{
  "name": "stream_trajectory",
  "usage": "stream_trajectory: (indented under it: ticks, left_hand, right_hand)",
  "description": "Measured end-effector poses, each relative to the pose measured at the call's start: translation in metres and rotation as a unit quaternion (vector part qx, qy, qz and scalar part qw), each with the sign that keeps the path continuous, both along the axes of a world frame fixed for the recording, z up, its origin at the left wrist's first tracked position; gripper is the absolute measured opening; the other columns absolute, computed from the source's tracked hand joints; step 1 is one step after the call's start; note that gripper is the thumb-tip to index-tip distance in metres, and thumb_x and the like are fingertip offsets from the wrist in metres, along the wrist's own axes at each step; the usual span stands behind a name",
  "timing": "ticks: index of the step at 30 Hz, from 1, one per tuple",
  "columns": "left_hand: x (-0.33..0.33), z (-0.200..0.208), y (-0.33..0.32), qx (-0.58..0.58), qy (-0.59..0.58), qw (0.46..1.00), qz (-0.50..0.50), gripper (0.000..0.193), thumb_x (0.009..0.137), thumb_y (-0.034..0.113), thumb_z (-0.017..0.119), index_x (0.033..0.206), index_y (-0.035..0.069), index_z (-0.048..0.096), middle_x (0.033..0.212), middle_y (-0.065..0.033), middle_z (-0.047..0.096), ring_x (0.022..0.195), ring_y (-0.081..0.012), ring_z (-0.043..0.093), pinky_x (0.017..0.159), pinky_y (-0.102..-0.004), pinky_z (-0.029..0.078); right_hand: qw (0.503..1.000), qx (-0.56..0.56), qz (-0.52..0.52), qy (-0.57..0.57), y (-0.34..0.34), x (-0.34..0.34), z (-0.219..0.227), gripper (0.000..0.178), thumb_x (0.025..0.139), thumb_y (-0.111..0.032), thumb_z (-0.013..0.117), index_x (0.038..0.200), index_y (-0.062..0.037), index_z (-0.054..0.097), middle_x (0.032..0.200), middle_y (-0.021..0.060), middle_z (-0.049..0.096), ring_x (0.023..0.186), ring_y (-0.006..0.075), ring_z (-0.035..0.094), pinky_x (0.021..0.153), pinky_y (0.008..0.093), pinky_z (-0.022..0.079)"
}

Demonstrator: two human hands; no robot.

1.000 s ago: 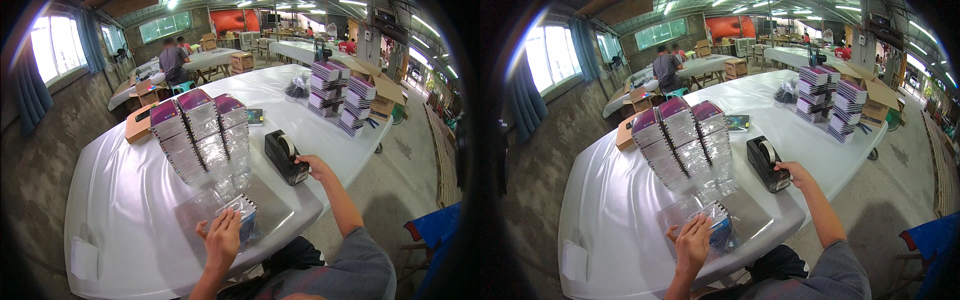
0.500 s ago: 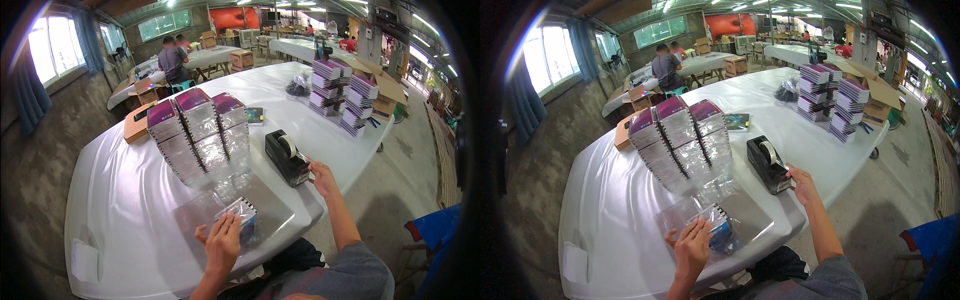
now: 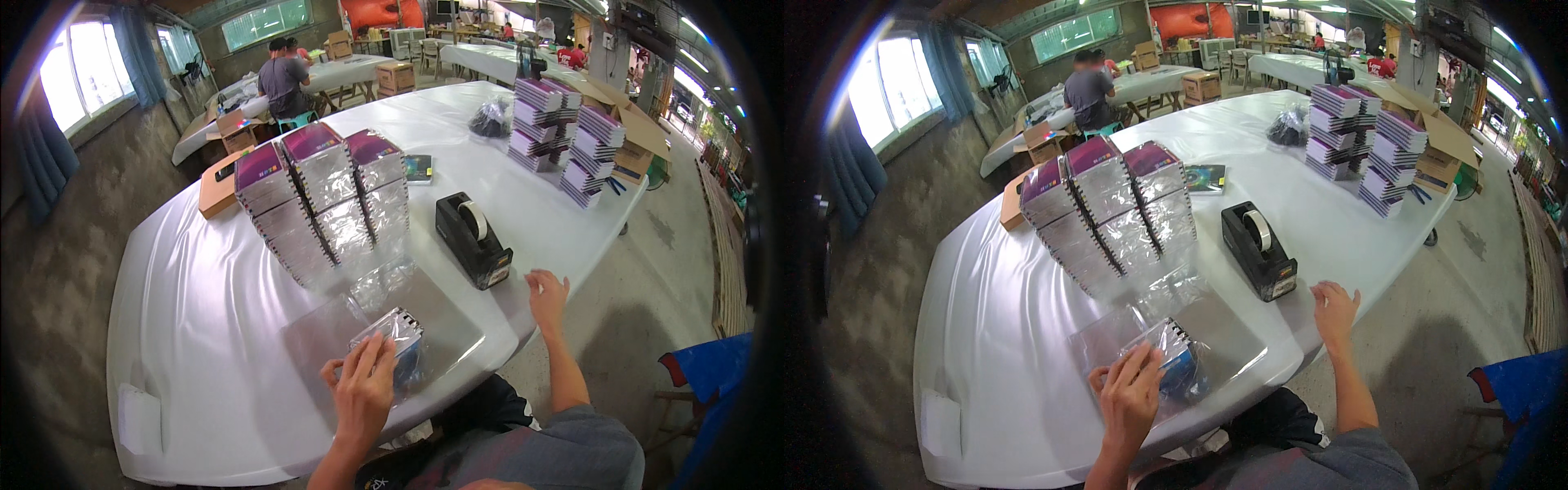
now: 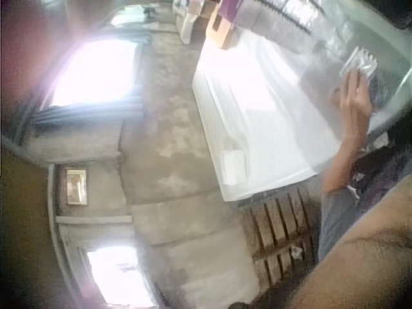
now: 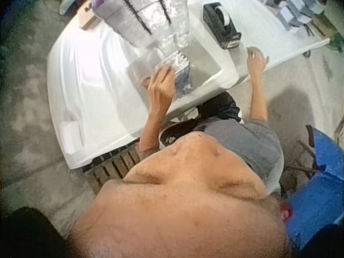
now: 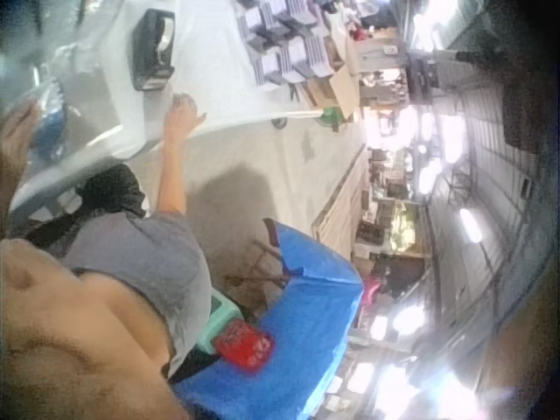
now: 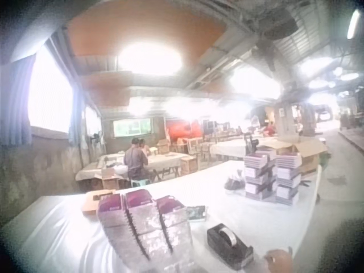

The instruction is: The person wraps spiral-bound notebooks in clear plastic bags and seals them with tape. They handle the notebooks one at a time, place them in bags, and use a tape dispenser to seal the packages before stacking them on the table.

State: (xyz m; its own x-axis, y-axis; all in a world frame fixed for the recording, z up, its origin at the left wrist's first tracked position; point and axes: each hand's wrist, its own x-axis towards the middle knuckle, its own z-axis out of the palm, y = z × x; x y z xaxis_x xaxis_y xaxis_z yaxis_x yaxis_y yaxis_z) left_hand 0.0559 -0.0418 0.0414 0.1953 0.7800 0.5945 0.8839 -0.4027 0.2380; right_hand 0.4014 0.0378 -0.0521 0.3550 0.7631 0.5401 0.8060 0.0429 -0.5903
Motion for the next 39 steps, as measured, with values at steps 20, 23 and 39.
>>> stream_trajectory:
  ticks: [20, 23, 39]
  left_hand:
    - [-0.009, -0.016, 0.006, 0.017, -0.14, 0.987, -0.075, 0.045, 0.074, 0.008, 0.07, 0.115, 0.001, 0.055, 0.099, -0.011, 0.064, 0.093, -0.0269, 0.059, 0.076, -0.038, 0.042]
    - [-0.008, -0.013, 0.006, 0.008, -0.068, 0.996, -0.065, 0.044, 0.074, 0.008, 0.068, 0.116, 0.004, 0.059, 0.102, -0.01, 0.062, 0.095, -0.0256, 0.059, 0.077, -0.0355, 0.041]
    - [0.0, 0.027, 0.015, -0.149, 0.056, 0.987, -0.01, 0.069, 0.07, 0.047, 0.071, 0.125, 0.01, 0.052, 0.108, -0.0169, 0.061, 0.095, -0.03, 0.06, 0.094, -0.0476, 0.028]
  right_hand:
    - [0.681, -0.264, 0.364, 0.578, -0.056, -0.212, 0.079, 0.03, 0.089, -0.027, 0.063, 0.079, 0.0011, 0.07, 0.062, 0.006, 0.061, 0.043, 0.0078, 0.048, 0.037, 0.0205, 0.035]
    - [0.692, -0.258, 0.36, 0.57, -0.06, -0.209, 0.072, 0.03, 0.089, -0.026, 0.064, 0.078, 0.0011, 0.069, 0.062, 0.0061, 0.06, 0.043, 0.0079, 0.048, 0.037, 0.0207, 0.035]
    - [0.836, -0.183, 0.299, 0.423, -0.062, -0.203, 0.016, 0.026, 0.081, -0.02, 0.07, 0.068, 0.002, 0.068, 0.053, 0.0015, 0.058, 0.051, 0.003, 0.05, 0.045, 0.0234, 0.041]
